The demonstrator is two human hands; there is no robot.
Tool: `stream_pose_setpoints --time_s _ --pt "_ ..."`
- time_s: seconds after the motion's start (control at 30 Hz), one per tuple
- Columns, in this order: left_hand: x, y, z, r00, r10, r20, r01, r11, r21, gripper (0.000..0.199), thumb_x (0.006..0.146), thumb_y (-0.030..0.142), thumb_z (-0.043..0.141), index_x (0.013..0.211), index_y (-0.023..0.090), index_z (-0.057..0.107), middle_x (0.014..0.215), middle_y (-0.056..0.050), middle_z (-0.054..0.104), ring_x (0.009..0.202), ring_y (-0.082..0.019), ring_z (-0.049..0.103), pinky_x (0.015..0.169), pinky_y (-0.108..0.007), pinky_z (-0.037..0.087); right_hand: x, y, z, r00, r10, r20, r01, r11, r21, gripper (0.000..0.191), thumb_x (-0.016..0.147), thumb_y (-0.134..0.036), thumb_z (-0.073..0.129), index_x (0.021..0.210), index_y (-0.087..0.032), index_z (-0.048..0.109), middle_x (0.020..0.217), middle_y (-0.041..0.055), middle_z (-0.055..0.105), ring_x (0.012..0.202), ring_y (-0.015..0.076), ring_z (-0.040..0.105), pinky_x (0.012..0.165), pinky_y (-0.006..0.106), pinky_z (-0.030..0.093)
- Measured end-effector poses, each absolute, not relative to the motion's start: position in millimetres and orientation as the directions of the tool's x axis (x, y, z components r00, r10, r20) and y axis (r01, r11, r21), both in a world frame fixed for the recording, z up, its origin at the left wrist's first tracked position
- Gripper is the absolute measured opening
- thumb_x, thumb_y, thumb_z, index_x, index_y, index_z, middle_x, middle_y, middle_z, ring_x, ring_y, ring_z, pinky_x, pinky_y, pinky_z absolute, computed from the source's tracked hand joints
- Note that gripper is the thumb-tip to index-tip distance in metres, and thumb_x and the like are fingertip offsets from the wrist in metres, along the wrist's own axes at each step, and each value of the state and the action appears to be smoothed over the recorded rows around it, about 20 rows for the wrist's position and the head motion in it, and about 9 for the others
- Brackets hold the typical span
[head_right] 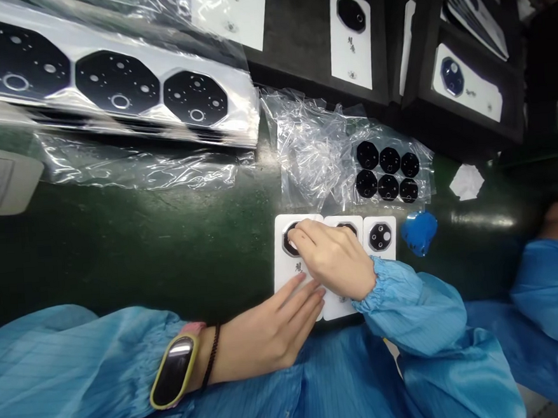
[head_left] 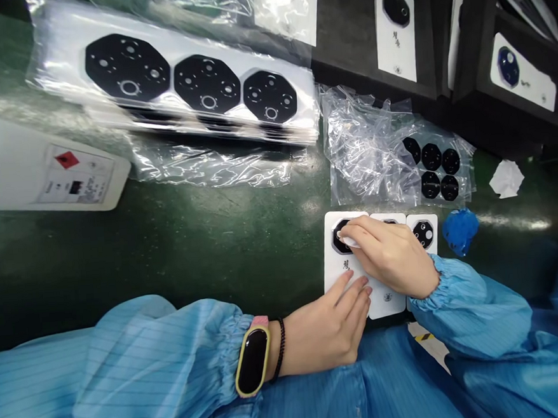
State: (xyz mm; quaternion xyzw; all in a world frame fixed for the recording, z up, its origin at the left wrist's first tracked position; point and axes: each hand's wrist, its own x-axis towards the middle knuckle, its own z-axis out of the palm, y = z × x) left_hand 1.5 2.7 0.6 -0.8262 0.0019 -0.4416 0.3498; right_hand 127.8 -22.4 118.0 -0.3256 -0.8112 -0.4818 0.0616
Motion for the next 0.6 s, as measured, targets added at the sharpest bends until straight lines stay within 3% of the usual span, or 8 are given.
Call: stream_pose_setpoints --time_s 0.23,0.47,0.53,0.6 --pt "2.8 3.1 1.0 0.585 -0.311 0.749 0.300 -0.775 -0.557 0.031 0.089 0.015 0.044 0.108 0.002 0.066 0.108 -0.015 0.070 0.103 -0.029 0.065 0.096 -0.044 0.046 123.8 -24.4 116.2 -0.858 0.407 0.313 0.454 0.315 0.834 0.026 0.087 0.001 0.042 0.078 -0.010 0.064 0.071 0.0052 0.067 0.061 0.0126 0.059 0.051 0.024 0.039" --pt "5.6 6.0 5.2 0.582 -0.289 0.760 0.270 -0.813 -0.516 0.030 0.089 0.011 0.043 0.105 0.001 0.067 0.100 -0.015 0.071 0.099 -0.028 0.066 0.090 -0.043 0.047 125.7 -22.8 120.5 -0.839 0.466 0.280 0.467 0.354 0.810 0.032 0.087 0.000 0.035 0.077 -0.011 0.063 0.067 0.0031 0.062 0.059 0.0122 0.054 0.050 0.024 0.036" --pt "5.6 2.7 15.4 0.605 -0.225 0.764 0.193 -0.889 -0.415 0.027 0.089 0.010 0.044 0.093 0.005 0.070 0.087 -0.013 0.073 0.083 -0.024 0.068 0.080 -0.039 0.050 125.8 -21.6 119.7 -0.804 0.512 0.301 0.529 0.388 0.755 0.032 0.087 -0.002 0.034 0.074 -0.013 0.061 0.063 0.0007 0.058 0.055 0.0108 0.049 0.048 0.024 0.033" --pt "4.1 -3.1 25.9 0.670 -0.090 0.737 0.028 -0.989 -0.146 0.032 0.094 0.017 0.040 0.083 0.013 0.069 0.073 -0.005 0.070 0.066 -0.016 0.064 0.070 -0.033 0.050 125.7 -20.3 117.9 -0.724 0.588 0.360 0.645 0.394 0.654 0.031 0.089 -0.007 0.037 0.068 -0.015 0.058 0.058 -0.0026 0.050 0.049 0.0086 0.042 0.045 0.023 0.030"
